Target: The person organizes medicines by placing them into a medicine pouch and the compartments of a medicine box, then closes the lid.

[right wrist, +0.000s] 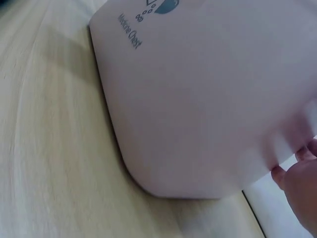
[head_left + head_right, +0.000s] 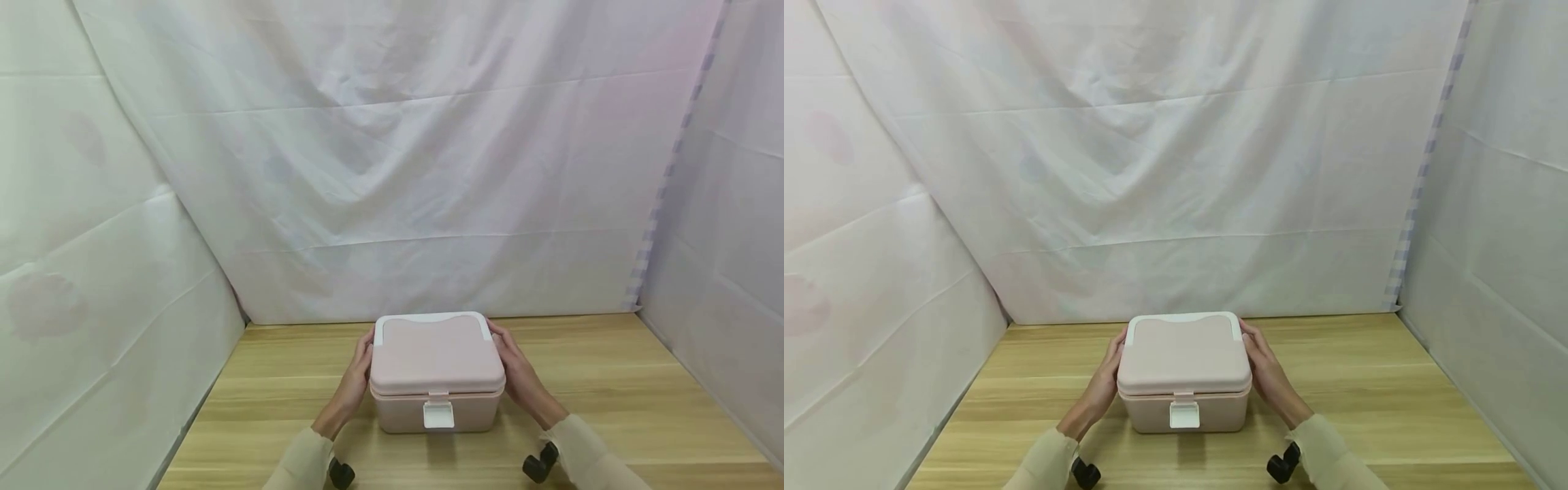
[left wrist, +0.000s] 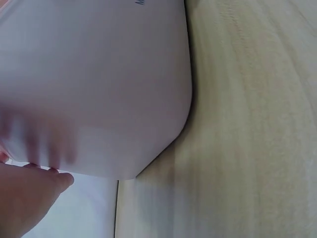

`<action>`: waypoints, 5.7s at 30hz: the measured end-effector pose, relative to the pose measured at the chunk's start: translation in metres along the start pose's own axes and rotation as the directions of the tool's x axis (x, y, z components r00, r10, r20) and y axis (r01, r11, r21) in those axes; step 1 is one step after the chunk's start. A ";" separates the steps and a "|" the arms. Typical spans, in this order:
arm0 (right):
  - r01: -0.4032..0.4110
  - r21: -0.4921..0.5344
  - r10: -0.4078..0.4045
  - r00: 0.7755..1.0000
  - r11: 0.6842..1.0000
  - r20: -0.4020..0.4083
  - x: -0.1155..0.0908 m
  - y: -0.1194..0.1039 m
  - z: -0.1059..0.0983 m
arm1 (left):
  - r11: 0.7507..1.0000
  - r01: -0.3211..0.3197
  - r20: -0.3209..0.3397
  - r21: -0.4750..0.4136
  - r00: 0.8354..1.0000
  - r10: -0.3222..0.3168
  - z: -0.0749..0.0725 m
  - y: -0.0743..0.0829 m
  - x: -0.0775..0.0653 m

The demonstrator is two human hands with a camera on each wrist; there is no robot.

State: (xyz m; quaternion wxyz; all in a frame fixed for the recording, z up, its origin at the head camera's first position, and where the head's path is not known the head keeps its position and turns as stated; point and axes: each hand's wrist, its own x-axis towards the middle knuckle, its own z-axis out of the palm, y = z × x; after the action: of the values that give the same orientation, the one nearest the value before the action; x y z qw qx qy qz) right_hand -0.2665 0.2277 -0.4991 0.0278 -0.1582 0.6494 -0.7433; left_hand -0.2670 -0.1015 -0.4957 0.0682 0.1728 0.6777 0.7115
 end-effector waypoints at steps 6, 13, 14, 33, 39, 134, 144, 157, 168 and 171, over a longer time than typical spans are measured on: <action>-0.019 -0.012 0.019 1.000 1.000 0.009 -0.001 0.003 -0.005 | 1.000 -0.009 -0.036 -0.009 0.999 0.009 0.001 0.000 -0.002; 0.008 -0.115 -0.005 1.000 0.993 0.022 -0.003 -0.005 -0.011 | 0.999 -0.022 -0.028 0.030 0.999 0.022 0.000 0.003 -0.003; 0.036 -0.170 -0.032 0.999 0.985 0.022 -0.004 -0.008 -0.012 | 0.999 -0.019 -0.026 0.046 0.999 0.020 0.000 0.005 -0.003; 0.811 -0.577 -0.465 0.548 0.093 0.695 -0.012 -0.076 0.057 | 0.616 -0.323 0.143 0.718 0.935 0.323 0.018 0.053 0.002; 0.824 -0.557 -0.347 0.496 -0.099 0.796 -0.020 -0.066 0.075 | 0.435 -0.447 0.315 0.782 0.885 0.344 0.026 0.056 0.003; 0.805 -0.515 -0.385 0.394 -0.293 0.834 -0.021 -0.045 0.074 | 0.413 -0.464 0.309 0.783 0.868 0.389 0.030 0.051 0.003; 0.803 -0.521 -0.401 0.393 -0.289 0.827 -0.022 -0.044 0.075 | 0.407 -0.474 0.310 0.780 0.859 0.407 0.031 0.053 0.003; 0.787 -0.538 -0.431 0.391 -0.302 0.813 -0.023 -0.041 0.077 | 0.409 -0.463 0.309 0.786 0.868 0.389 0.030 0.052 0.003; 0.788 -0.531 -0.448 0.370 -0.312 0.814 -0.022 -0.040 0.077 | 0.416 -0.468 0.310 0.780 0.866 0.393 0.031 0.053 0.003; 0.786 -0.532 -0.450 0.370 -0.314 0.813 -0.022 -0.040 0.077 | 0.418 -0.468 0.312 0.779 0.867 0.389 0.031 0.053 0.003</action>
State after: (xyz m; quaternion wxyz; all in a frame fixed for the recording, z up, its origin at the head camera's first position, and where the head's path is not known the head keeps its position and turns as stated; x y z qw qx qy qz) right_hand -0.2187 0.1659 -0.4565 -0.3923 -0.5635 0.7266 -0.0252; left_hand -0.2521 -0.0755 -0.4418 -0.1778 0.3800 0.8614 0.2863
